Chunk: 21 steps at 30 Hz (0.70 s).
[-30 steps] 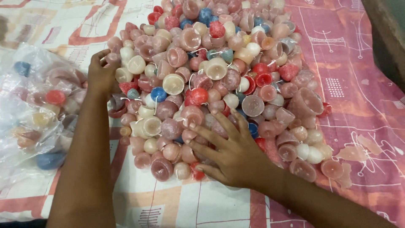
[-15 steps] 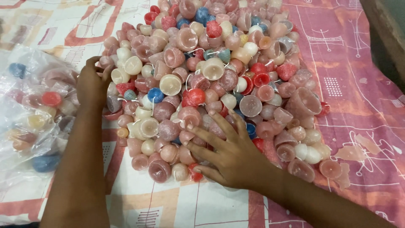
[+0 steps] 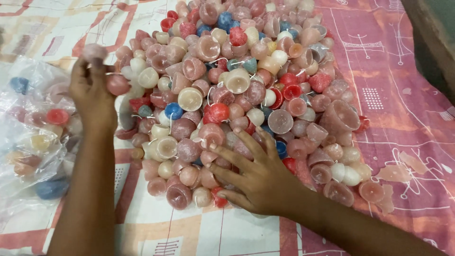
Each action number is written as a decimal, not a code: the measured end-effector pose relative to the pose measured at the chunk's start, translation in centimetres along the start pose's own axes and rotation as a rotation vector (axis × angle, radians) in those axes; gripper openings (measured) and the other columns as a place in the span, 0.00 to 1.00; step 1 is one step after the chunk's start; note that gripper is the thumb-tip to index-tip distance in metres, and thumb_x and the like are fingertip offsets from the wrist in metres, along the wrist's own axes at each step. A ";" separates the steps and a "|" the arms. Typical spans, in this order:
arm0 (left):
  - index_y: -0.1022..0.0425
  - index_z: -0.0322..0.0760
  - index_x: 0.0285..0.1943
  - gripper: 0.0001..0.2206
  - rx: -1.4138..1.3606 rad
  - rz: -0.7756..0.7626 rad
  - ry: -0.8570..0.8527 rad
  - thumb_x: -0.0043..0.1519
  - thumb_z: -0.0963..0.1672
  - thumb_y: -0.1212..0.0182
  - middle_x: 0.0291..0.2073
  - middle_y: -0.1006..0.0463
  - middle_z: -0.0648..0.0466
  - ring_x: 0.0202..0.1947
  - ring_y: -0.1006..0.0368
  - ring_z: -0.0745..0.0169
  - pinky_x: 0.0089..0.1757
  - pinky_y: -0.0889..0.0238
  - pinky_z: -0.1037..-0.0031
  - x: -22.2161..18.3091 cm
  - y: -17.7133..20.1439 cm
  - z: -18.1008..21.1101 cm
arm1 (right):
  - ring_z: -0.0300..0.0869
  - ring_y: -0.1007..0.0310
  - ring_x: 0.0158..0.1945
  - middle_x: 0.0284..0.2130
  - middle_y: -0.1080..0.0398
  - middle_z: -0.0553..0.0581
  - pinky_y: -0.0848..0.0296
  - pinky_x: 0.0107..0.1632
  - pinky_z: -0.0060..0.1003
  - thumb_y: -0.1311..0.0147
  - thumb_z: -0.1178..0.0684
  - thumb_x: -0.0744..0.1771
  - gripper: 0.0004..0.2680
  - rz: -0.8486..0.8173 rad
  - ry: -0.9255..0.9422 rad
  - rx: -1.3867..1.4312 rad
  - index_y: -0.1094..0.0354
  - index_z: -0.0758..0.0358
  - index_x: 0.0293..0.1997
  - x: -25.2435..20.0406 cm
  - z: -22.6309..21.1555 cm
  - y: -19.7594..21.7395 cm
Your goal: Sorting small poured wax candles from a large pile into plastic bags and placing them in a shipping box.
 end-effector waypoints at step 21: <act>0.24 0.38 0.63 0.10 0.811 -0.173 -0.535 0.74 0.42 0.41 0.60 0.25 0.47 0.62 0.30 0.50 0.61 0.36 0.60 0.1 -2.6 3.8 | 0.68 0.62 0.75 0.71 0.47 0.61 0.61 0.68 0.78 0.42 0.37 0.67 0.20 0.034 -0.084 0.001 0.32 0.42 0.66 0.2 0.8 0.0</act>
Point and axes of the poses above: each hand's wrist, its own x-axis towards the middle knuckle, its own y-axis out of the back of the hand, z = x × y, the point moved 3 cm from there along x, towards the middle knuckle
